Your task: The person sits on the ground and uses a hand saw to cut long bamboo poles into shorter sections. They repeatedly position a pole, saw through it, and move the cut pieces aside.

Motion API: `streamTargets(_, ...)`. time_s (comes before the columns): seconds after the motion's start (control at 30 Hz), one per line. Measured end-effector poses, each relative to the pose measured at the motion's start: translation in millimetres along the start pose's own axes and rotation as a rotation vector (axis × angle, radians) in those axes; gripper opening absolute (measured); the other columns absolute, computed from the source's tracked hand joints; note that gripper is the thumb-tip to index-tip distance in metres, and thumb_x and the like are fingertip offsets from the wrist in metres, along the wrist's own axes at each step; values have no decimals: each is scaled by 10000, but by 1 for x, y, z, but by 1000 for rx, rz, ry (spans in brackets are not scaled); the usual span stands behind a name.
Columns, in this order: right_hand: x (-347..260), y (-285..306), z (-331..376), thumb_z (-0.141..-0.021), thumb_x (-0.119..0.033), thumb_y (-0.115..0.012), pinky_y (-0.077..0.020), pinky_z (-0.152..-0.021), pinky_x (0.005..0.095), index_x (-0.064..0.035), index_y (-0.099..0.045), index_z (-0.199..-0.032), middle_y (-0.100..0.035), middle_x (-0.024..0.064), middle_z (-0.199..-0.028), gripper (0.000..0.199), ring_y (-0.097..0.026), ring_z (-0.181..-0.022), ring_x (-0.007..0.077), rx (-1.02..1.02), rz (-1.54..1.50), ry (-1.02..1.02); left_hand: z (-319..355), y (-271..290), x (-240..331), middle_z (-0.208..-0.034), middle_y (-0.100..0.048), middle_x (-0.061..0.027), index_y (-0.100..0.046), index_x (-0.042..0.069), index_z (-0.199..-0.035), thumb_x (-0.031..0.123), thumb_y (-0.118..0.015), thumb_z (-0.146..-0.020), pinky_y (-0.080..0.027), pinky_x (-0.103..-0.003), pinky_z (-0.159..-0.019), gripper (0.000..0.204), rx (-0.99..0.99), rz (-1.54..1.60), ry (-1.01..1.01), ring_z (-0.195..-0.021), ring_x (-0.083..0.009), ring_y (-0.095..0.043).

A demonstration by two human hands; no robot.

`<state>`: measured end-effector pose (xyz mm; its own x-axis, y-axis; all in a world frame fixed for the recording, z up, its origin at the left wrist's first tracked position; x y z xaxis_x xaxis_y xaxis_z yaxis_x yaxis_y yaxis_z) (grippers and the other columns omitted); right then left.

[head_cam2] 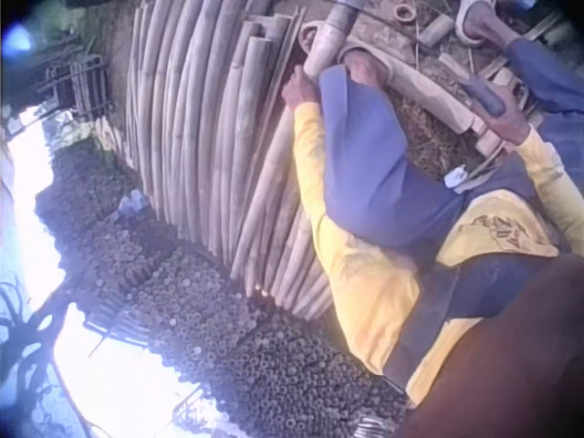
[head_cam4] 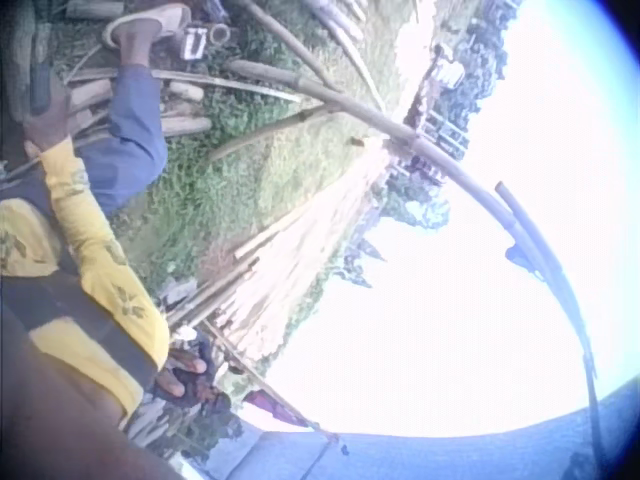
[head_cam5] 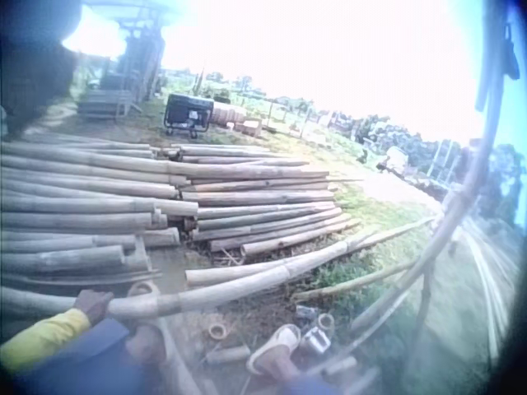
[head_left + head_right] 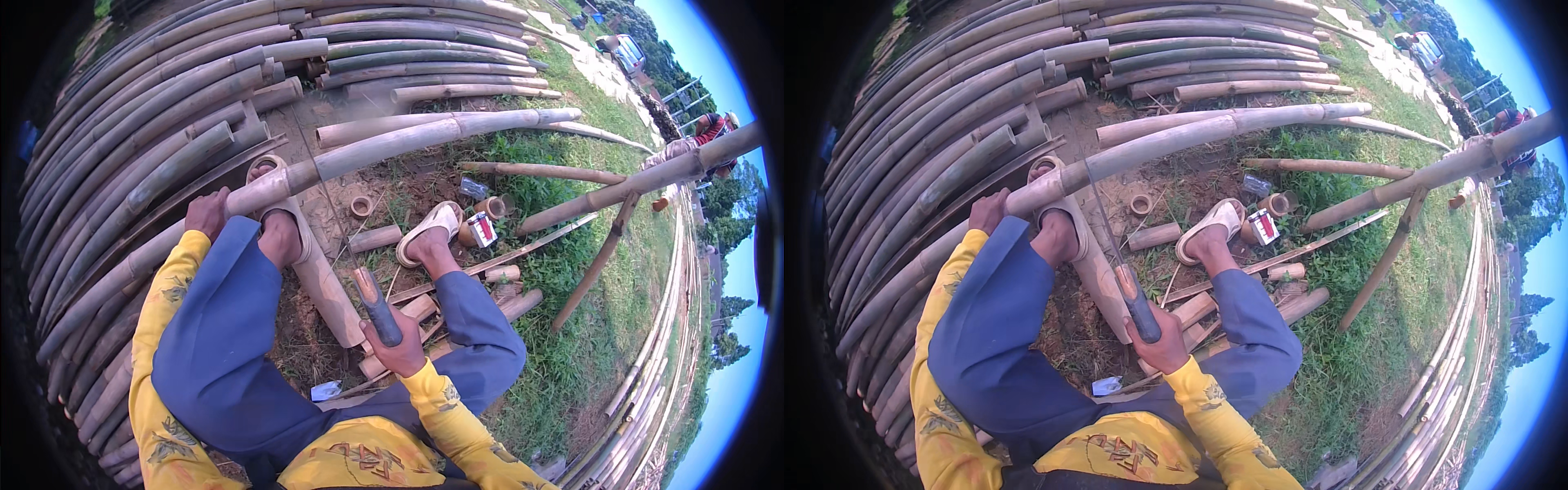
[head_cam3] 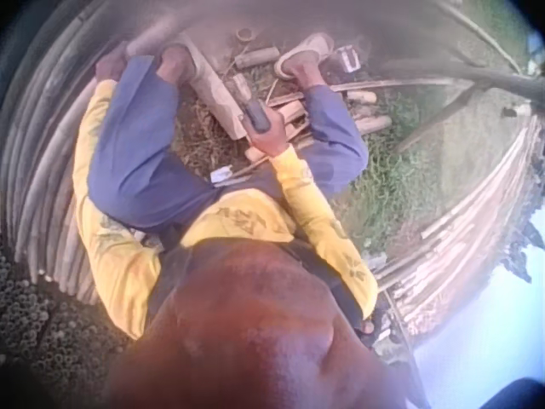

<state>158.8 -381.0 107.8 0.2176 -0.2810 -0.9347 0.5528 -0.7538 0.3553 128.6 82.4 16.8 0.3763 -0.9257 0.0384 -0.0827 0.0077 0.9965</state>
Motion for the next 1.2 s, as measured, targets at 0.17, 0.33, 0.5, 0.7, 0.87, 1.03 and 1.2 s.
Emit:
streamTargets(0.17, 0, -6, -6, -914, -95, -759, -489, -608, 325, 0, -672, -1010, -639, 104, -720, 161, -606, -614, 161, 7, -37, 6, -4, 7, 2, -956, -721, -161, -567, 91, -1067, 275, -767, -796, -558, -501, -832, 383, 8, -26, 40, -910, -399, -705)
streamTargets(0.33, 8, -3, -2, -910, -109, -757, -506, -641, 339, -20, -687, -1071, -655, 106, -759, 196, -623, -646, 175, 4, -45, 43, 5, 1, -2, -942, -717, -146, -566, 100, -1035, 263, -777, -771, -547, -486, -819, 376, 5, -22, 63, -891, -385, -704)
streamTargets(0.5, 18, 8, -3, -915, -146, -760, -511, -643, 344, -18, -695, -1118, -666, 128, -770, 249, -638, -637, 189, 2, -28, 44, 1, -17, -5, -921, -716, -146, -571, 93, -1001, 211, -756, -786, -544, -484, -821, 307, 65, -33, 76, -882, -381, -707)
streamTargets(0.7, 20, 6, -3, -918, -146, -770, -510, -679, 321, -1, -686, -1206, -689, 111, -831, 333, -606, -708, 124, -29, 3, 2, 0, -3, 4, -926, -717, -150, -580, 88, -999, 264, -790, -760, -543, -483, -837, 364, 32, -10, 76, -892, -382, -707)
streamTargets(0.87, 22, 9, -2, -927, -206, -772, -529, -697, 331, -19, -697, -1224, -694, 129, -815, 359, -643, -701, 146, -12, -9, -2, -2, 11, 18, -939, -730, -150, -608, 99, -1018, 342, -763, -771, -551, -482, -823, 380, 17, 3, 66, -893, -369, -719)
streamTargets(1.03, 7, 15, -11, -927, -196, -774, -515, -665, 336, -6, -698, -1181, -676, 124, -784, 326, -618, -662, 168, -37, 13, 77, 3, 29, 15, -915, -732, -167, -615, 86, -1008, 282, -692, -854, -555, -499, -784, 261, -71, 7, 76, -871, -381, -724)
streamTargets(1.2, -29, 44, 18, -918, -201, -785, -511, -648, 347, -14, -701, -1170, -684, 136, -779, 325, -654, -649, 210, -29, 69, 58, 12, 14, 11, -873, -715, -164, -606, 76, -981, 287, -696, -843, -556, -481, -785, 268, 72, 11, -74, -829, -378, -714)
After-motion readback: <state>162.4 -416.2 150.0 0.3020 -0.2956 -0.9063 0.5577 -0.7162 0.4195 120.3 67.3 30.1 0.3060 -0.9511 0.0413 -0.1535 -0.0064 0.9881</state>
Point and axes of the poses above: each hand's wrist, its own z-axis away from the middle knuckle, its own y-axis out of the back of the hand, x = y × z, the point moved 3 cm from there along -z, towards the middle knuckle
